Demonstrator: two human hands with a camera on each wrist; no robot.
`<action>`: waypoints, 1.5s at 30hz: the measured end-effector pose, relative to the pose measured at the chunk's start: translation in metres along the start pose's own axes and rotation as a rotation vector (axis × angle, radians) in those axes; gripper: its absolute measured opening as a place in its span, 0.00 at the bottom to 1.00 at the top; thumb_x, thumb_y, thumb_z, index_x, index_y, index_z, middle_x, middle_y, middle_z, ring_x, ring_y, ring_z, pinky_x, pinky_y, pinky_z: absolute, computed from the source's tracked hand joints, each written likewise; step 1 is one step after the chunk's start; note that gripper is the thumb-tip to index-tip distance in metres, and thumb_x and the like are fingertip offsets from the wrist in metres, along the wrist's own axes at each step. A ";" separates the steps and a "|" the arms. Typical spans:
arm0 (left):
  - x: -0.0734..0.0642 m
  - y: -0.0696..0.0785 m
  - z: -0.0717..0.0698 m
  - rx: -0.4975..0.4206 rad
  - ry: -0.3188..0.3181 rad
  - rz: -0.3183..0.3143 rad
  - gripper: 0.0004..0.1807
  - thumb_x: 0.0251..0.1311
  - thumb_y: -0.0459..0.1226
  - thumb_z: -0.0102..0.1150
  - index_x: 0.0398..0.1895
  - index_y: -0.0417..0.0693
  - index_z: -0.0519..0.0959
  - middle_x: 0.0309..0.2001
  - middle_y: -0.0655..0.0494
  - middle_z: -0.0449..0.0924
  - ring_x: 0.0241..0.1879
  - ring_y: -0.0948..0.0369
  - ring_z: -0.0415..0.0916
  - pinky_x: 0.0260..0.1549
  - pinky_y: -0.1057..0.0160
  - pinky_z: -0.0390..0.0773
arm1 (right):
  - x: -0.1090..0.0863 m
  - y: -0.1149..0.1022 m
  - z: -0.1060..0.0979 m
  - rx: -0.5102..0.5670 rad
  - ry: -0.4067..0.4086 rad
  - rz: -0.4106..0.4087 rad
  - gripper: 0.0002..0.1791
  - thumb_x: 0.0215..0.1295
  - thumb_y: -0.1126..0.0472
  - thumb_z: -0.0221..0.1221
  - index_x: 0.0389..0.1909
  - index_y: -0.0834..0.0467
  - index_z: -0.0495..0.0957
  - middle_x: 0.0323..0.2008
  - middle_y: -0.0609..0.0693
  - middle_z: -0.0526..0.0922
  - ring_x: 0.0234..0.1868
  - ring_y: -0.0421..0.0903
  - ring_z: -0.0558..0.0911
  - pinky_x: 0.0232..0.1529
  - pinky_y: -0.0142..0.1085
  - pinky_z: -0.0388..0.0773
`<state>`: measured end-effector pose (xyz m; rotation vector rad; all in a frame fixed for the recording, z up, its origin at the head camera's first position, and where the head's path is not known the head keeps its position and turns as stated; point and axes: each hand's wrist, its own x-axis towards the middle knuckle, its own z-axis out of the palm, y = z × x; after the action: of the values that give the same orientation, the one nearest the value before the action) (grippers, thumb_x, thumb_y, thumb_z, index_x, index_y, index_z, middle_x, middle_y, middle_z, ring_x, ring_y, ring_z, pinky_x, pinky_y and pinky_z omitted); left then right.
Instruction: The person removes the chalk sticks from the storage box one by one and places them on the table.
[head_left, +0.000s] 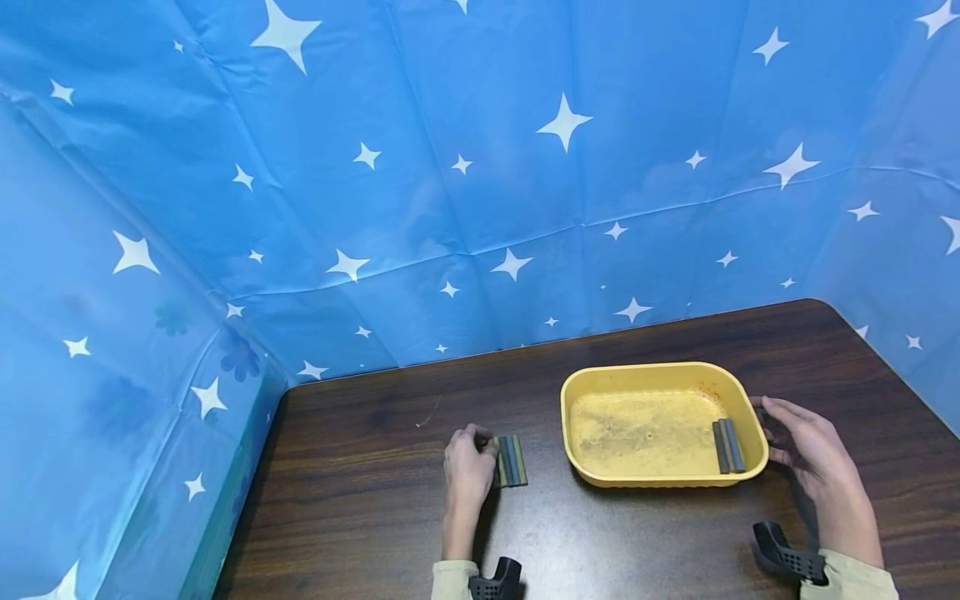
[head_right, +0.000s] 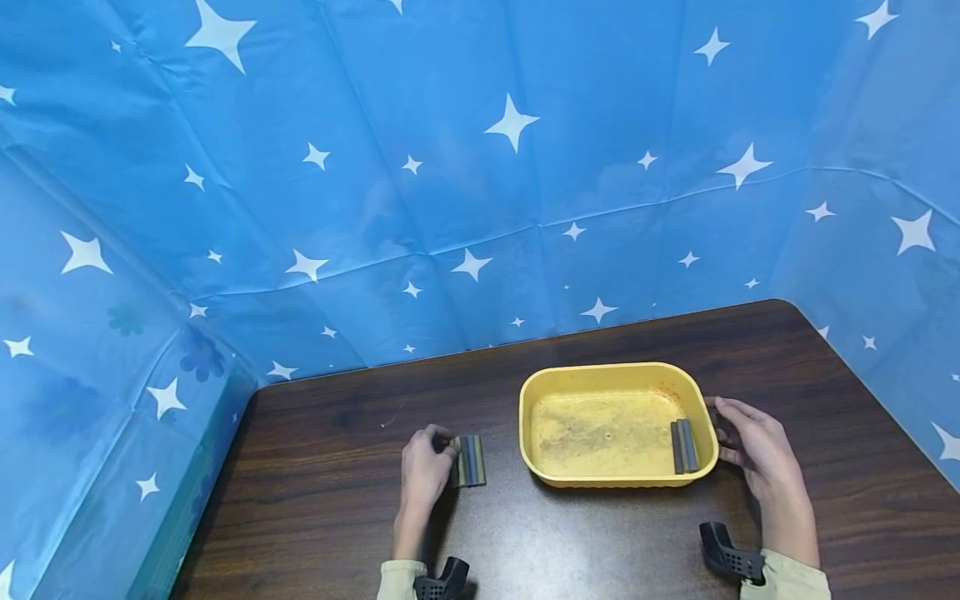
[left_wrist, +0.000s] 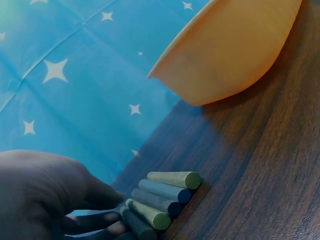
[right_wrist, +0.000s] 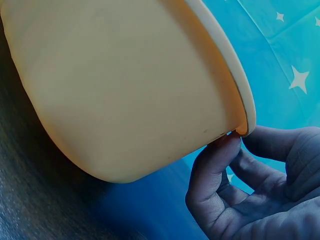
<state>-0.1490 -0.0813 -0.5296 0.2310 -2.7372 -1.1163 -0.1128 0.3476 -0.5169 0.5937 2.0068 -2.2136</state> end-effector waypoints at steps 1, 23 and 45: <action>0.000 0.000 0.000 -0.004 0.006 -0.001 0.04 0.58 0.28 0.67 0.36 0.42 0.85 0.35 0.48 0.82 0.40 0.46 0.81 0.42 0.45 0.80 | 0.000 0.000 0.000 0.004 -0.001 0.002 0.13 0.81 0.48 0.53 0.33 0.32 0.81 0.33 0.36 0.79 0.33 0.37 0.78 0.31 0.33 0.84; -0.006 0.063 0.004 0.304 0.232 0.551 0.13 0.68 0.37 0.66 0.52 0.42 0.83 0.55 0.45 0.81 0.57 0.48 0.77 0.53 0.50 0.79 | -0.001 -0.001 -0.001 0.050 -0.025 0.007 0.13 0.79 0.47 0.55 0.33 0.32 0.83 0.34 0.33 0.82 0.34 0.35 0.80 0.33 0.32 0.85; -0.028 0.154 0.072 0.518 -0.040 0.674 0.22 0.73 0.50 0.59 0.65 0.56 0.79 0.71 0.48 0.71 0.69 0.49 0.69 0.65 0.52 0.73 | 0.000 0.001 -0.001 -0.002 -0.016 -0.003 0.07 0.79 0.45 0.54 0.44 0.37 0.80 0.35 0.33 0.81 0.35 0.35 0.80 0.34 0.32 0.85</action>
<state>-0.1491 0.0820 -0.4753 -0.6125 -2.7309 -0.2373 -0.1124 0.3489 -0.5177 0.5714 2.0034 -2.2100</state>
